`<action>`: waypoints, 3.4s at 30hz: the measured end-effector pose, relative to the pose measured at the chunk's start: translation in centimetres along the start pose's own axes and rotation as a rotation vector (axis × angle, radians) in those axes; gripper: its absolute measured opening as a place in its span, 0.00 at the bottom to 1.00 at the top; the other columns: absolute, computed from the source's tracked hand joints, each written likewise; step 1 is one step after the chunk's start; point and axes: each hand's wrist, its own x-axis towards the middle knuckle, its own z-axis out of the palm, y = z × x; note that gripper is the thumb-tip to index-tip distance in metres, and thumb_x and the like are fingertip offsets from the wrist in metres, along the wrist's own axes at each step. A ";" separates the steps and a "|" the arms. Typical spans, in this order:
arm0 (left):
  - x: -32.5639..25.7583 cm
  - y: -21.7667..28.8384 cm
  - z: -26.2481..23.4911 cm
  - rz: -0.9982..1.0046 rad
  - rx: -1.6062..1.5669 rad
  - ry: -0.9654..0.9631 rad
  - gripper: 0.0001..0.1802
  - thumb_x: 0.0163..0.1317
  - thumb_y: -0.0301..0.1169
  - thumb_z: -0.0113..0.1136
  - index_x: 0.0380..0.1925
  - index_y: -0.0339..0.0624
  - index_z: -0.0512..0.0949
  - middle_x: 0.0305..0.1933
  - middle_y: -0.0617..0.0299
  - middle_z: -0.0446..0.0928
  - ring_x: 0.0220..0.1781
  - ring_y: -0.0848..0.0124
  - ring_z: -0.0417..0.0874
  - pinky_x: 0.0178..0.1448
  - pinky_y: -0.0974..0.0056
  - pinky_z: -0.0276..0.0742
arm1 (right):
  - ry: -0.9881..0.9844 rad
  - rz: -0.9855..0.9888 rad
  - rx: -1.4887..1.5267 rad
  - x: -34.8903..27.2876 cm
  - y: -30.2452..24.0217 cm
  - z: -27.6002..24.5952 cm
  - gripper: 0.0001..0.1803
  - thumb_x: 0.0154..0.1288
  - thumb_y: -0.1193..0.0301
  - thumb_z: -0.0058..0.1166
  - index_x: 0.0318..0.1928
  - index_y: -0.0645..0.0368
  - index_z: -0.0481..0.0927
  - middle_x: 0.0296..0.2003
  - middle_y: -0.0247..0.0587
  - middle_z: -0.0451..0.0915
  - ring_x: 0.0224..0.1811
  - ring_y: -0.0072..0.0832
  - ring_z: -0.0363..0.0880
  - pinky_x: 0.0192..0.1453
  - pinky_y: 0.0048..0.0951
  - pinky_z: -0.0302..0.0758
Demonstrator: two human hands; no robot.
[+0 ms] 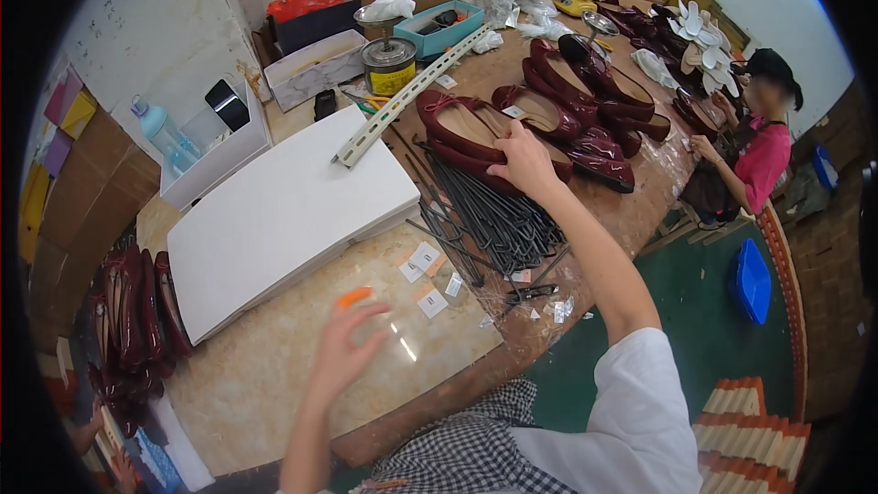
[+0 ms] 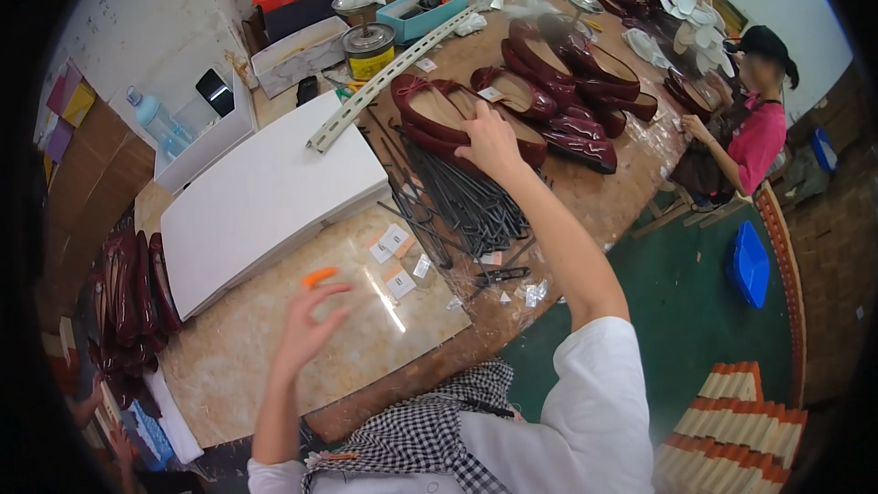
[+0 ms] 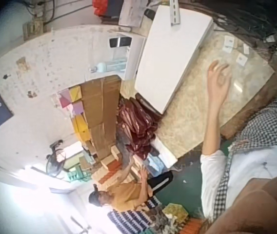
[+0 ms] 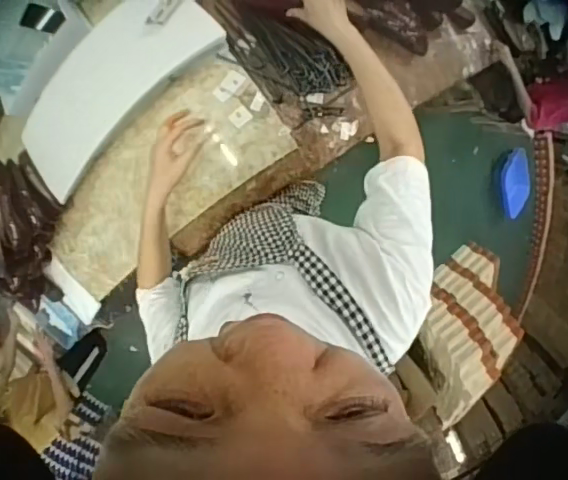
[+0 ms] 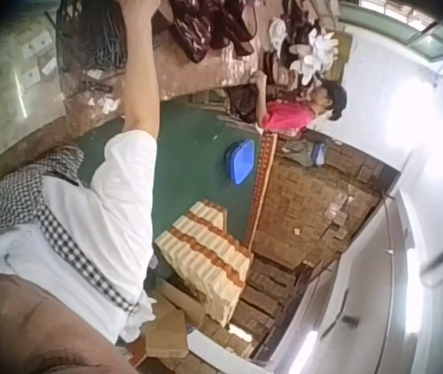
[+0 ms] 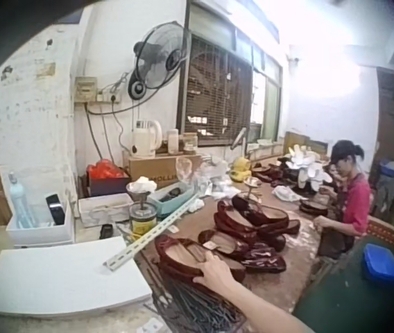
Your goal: The person wipes the exterior of maroon patent leather flats with a white cloth and inserts a metal shoe tree into each shoe. The person repeats this process for multiple pairs of shoes on a cluttered workbench in a factory setting.
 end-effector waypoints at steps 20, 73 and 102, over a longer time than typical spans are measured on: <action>-14.9 -8.0 -1.8 -0.407 -0.192 0.795 0.29 0.64 0.24 0.48 0.68 0.38 0.64 0.25 0.71 0.67 0.25 0.81 0.66 0.28 0.73 0.62 | -0.506 -0.181 0.611 -16.6 -25.0 -0.4 0.33 0.60 0.57 0.59 0.64 0.55 0.66 0.53 0.49 0.76 0.52 0.45 0.77 0.49 0.42 0.77; -6.1 0.4 5.1 -0.135 0.348 -0.235 0.17 0.62 0.41 0.54 0.31 0.37 0.83 0.33 0.55 0.81 0.41 0.63 0.82 0.58 0.61 0.70 | -0.395 -0.110 0.720 -13.1 -20.4 1.9 0.30 0.46 0.77 0.63 0.56 0.58 0.78 0.42 0.44 0.79 0.49 0.39 0.77 0.54 0.36 0.74; 7.1 -11.2 -11.2 0.023 0.706 0.655 0.16 0.58 0.40 0.59 0.42 0.43 0.81 0.34 0.51 0.74 0.40 0.54 0.76 0.44 0.53 0.73 | -0.336 0.190 1.152 -14.7 -21.0 1.6 0.36 0.60 0.74 0.61 0.69 0.56 0.63 0.51 0.42 0.77 0.47 0.28 0.77 0.50 0.26 0.76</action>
